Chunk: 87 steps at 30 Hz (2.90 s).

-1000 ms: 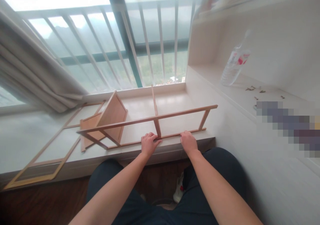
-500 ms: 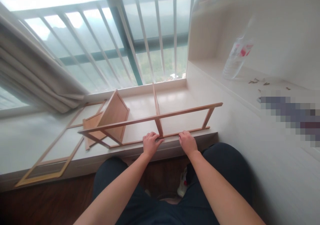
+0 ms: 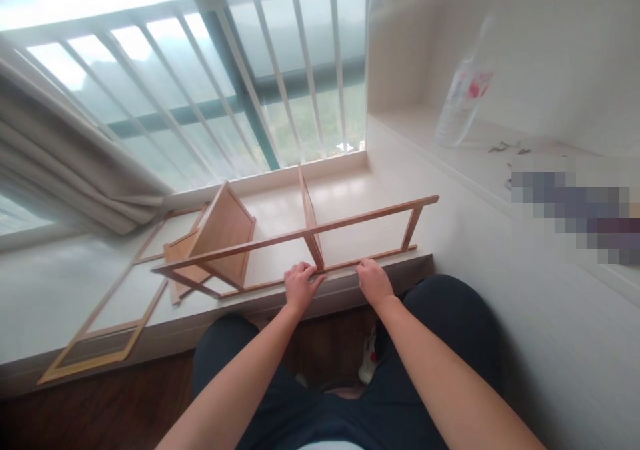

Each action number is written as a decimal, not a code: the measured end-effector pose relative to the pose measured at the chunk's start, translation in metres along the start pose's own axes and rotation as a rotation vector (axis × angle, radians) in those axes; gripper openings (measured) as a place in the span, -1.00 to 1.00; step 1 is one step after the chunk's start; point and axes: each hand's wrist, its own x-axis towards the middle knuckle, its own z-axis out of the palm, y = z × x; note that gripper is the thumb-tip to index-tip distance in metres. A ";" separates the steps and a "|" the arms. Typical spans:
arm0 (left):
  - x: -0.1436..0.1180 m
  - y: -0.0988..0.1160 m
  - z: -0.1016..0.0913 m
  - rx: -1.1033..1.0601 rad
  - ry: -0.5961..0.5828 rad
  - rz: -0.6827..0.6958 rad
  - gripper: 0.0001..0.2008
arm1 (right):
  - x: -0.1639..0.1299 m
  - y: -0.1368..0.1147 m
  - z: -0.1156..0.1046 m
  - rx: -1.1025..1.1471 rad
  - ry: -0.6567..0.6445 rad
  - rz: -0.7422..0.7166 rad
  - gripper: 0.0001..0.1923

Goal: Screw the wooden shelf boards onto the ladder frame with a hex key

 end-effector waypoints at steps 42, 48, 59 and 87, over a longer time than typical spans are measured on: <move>-0.077 0.031 0.023 -1.484 -0.159 -0.850 -0.51 | -0.035 -0.078 0.020 0.445 -0.106 0.115 -0.77; -0.064 0.034 0.016 -1.557 -0.233 -0.949 -0.54 | -0.034 -0.078 0.019 0.354 -0.113 0.118 -0.73; -0.059 0.033 0.016 -1.569 -0.365 -1.042 -0.50 | -0.035 -0.078 0.023 0.270 -0.091 0.000 -0.79; -0.053 0.038 0.017 -1.640 -0.319 -0.977 -0.57 | -0.034 -0.079 0.012 0.407 -0.181 0.156 -0.75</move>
